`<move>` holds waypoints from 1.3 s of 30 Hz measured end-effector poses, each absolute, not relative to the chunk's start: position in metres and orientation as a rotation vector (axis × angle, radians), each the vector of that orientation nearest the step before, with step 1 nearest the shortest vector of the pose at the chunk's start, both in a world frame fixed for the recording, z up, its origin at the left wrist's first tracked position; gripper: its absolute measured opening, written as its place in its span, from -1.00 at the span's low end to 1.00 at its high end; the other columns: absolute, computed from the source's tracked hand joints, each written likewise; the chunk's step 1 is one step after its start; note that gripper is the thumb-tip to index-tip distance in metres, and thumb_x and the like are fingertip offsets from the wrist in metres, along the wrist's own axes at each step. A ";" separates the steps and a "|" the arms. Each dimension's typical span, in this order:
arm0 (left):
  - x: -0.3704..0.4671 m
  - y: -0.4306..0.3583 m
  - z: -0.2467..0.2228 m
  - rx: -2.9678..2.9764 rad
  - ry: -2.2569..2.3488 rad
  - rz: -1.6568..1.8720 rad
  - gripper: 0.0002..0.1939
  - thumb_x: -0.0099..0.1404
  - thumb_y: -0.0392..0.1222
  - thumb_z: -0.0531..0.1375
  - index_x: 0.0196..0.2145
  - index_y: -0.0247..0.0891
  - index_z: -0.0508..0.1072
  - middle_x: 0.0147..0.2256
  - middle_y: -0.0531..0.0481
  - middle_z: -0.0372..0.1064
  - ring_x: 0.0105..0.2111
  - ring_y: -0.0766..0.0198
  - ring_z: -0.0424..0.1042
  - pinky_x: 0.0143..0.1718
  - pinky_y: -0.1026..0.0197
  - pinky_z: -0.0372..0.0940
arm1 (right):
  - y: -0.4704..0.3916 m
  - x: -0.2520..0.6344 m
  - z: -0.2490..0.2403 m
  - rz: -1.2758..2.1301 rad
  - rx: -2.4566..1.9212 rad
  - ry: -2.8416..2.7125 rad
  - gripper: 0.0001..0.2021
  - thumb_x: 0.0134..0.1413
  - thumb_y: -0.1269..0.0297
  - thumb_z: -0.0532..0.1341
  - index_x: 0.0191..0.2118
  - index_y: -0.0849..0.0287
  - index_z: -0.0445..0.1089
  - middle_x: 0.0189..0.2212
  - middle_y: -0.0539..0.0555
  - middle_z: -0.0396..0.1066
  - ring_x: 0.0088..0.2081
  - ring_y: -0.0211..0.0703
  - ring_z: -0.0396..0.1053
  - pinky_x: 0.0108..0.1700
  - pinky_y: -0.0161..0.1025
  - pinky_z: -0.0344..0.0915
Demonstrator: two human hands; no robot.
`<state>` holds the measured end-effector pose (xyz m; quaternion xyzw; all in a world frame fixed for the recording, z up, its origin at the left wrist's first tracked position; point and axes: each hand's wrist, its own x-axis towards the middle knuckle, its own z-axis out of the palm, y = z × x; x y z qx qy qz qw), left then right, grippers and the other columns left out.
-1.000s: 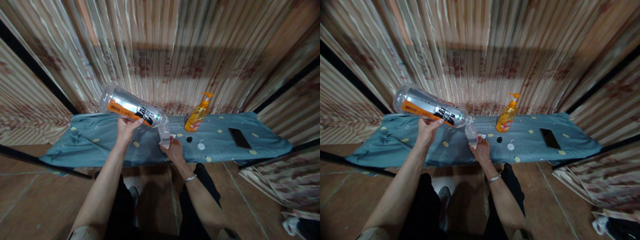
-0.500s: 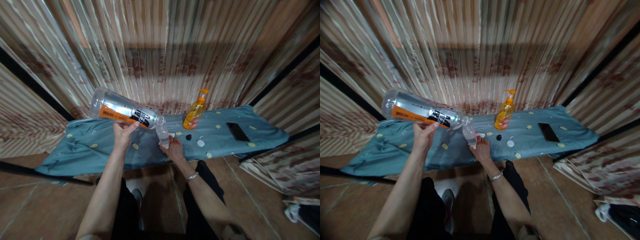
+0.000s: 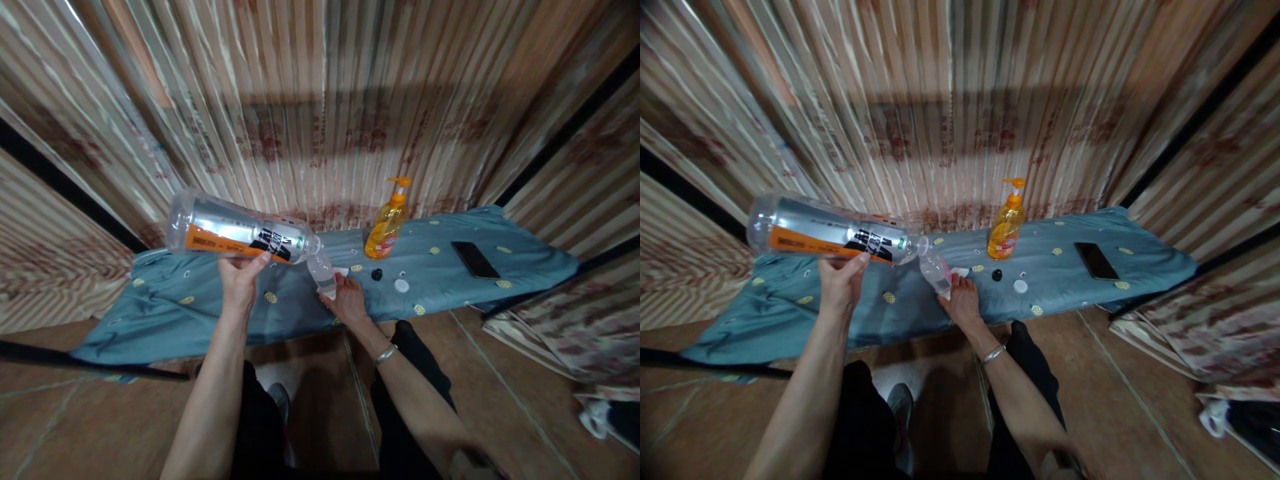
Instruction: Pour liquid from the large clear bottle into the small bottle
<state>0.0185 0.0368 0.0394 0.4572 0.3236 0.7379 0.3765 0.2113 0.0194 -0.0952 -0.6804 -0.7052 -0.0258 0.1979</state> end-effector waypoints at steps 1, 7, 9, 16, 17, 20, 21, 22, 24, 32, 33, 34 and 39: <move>0.018 0.037 0.040 1.165 0.826 1.886 -0.63 -0.23 -0.24 0.41 -0.44 -0.23 0.37 -0.47 0.11 0.34 -0.43 0.33 0.37 -0.23 0.18 0.29 | 0.019 0.211 -0.095 -0.077 -1.912 -1.974 -0.44 0.01 0.01 0.20 0.02 0.31 0.15 -0.19 0.23 0.39 -0.14 0.02 0.30 -0.10 -0.14 0.16; 0.020 0.036 0.043 1.185 0.825 1.877 -0.62 -0.30 -0.22 0.44 -0.50 -0.25 0.39 -0.54 0.11 0.31 -0.43 0.29 0.38 -0.23 0.17 0.32 | 0.018 0.210 -0.091 -0.094 -1.946 -1.977 -0.42 -0.03 0.01 0.24 0.01 0.33 0.17 -0.20 0.22 0.40 -0.16 0.03 0.30 -0.11 -0.15 0.15; 0.021 0.036 0.044 1.188 0.830 1.886 -0.61 -0.30 -0.18 0.45 -0.49 -0.24 0.39 -0.53 0.11 0.31 -0.41 0.26 0.39 -0.22 0.15 0.32 | 0.017 0.210 -0.090 -0.094 -1.955 -1.980 -0.42 -0.03 0.01 0.24 0.01 0.32 0.16 -0.20 0.23 0.40 -0.15 0.03 0.30 -0.11 -0.15 0.14; 0.020 0.038 0.042 1.224 0.811 1.892 -0.62 -0.25 -0.16 0.43 -0.46 -0.21 0.37 -0.52 0.11 0.27 -0.37 0.24 0.39 -0.19 0.13 0.30 | 0.017 0.210 -0.089 -0.089 -1.971 -1.984 -0.42 -0.02 0.00 0.22 0.02 0.31 0.15 -0.19 0.24 0.40 -0.13 0.02 0.30 -0.10 -0.15 0.13; 0.020 0.038 0.042 1.234 0.816 1.891 -0.63 -0.23 -0.16 0.42 -0.46 -0.21 0.37 -0.53 0.12 0.26 -0.37 0.24 0.39 -0.19 0.13 0.30 | 0.017 0.210 -0.089 -0.090 -1.968 -1.984 -0.42 -0.02 0.00 0.22 0.02 0.31 0.15 -0.19 0.24 0.40 -0.13 0.02 0.30 -0.10 -0.15 0.13; 0.020 0.038 0.042 1.234 0.815 1.891 -0.64 -0.23 -0.18 0.41 -0.46 -0.21 0.36 -0.53 0.12 0.26 -0.38 0.25 0.38 -0.18 0.13 0.29 | 0.018 0.210 -0.090 -0.091 -1.959 -1.986 -0.42 -0.01 -0.01 0.21 0.03 0.30 0.14 -0.19 0.23 0.39 -0.13 0.01 0.30 -0.11 -0.15 0.13; 0.021 0.038 0.042 1.228 0.808 1.894 -0.63 -0.24 -0.19 0.42 -0.45 -0.21 0.37 -0.52 0.12 0.28 -0.38 0.26 0.38 -0.17 0.13 0.29 | 0.018 0.210 -0.090 -0.091 -1.960 -1.987 -0.42 0.00 -0.01 0.21 0.03 0.30 0.14 -0.19 0.23 0.39 -0.13 0.01 0.30 -0.11 -0.15 0.13; 0.021 0.038 0.043 1.221 0.797 1.900 -0.62 -0.25 -0.19 0.42 -0.44 -0.21 0.38 -0.50 0.11 0.30 -0.39 0.27 0.38 -0.17 0.13 0.29 | 0.018 0.210 -0.090 -0.090 -1.961 -1.987 -0.42 0.00 -0.01 0.20 0.03 0.30 0.14 -0.18 0.23 0.39 -0.13 0.01 0.30 -0.11 -0.15 0.13; 0.022 0.037 0.044 1.214 0.773 1.912 -0.57 -0.27 -0.19 0.43 -0.39 -0.21 0.39 -0.46 0.10 0.33 -0.39 0.28 0.38 -0.15 0.12 0.29 | 0.017 0.210 -0.090 -0.085 -1.964 -1.988 -0.41 0.00 -0.01 0.20 0.04 0.30 0.14 -0.18 0.23 0.39 -0.14 0.01 0.30 -0.10 -0.16 0.13; 0.023 0.036 0.045 1.244 0.800 1.906 -0.46 -0.27 -0.14 0.42 -0.26 -0.18 0.41 -0.41 0.07 0.37 -0.34 0.23 0.40 -0.12 0.11 0.28 | 0.017 0.211 -0.090 -0.081 -1.952 -2.004 -0.42 0.00 -0.01 0.21 0.02 0.32 0.15 -0.19 0.24 0.39 -0.13 -0.01 0.30 -0.10 -0.17 0.13; 0.023 0.036 0.045 1.256 0.804 1.906 -0.46 -0.26 -0.13 0.42 -0.25 -0.18 0.41 -0.41 0.07 0.37 -0.34 0.23 0.40 -0.12 0.11 0.28 | 0.018 0.211 -0.090 -0.084 -1.956 -2.001 -0.42 0.00 -0.01 0.21 0.03 0.32 0.15 -0.19 0.23 0.39 -0.13 -0.01 0.30 -0.10 -0.17 0.12; 0.022 0.036 0.044 1.267 0.808 1.903 -0.46 -0.25 -0.13 0.42 -0.24 -0.18 0.40 -0.41 0.07 0.37 -0.34 0.23 0.40 -0.13 0.11 0.28 | 0.018 0.211 -0.090 -0.086 -1.959 -2.001 -0.41 -0.01 0.00 0.22 0.03 0.32 0.15 -0.19 0.23 0.39 -0.13 0.00 0.30 -0.10 -0.17 0.12; 0.022 0.037 0.045 1.272 0.792 1.898 -0.42 -0.23 -0.12 0.42 -0.20 -0.16 0.39 -0.42 0.08 0.37 -0.34 0.22 0.42 -0.15 0.13 0.29 | 0.018 0.211 -0.091 -0.072 -1.959 -1.994 -0.41 -0.03 0.01 0.23 0.04 0.31 0.14 -0.17 0.24 0.39 -0.13 0.02 0.30 -0.10 -0.16 0.13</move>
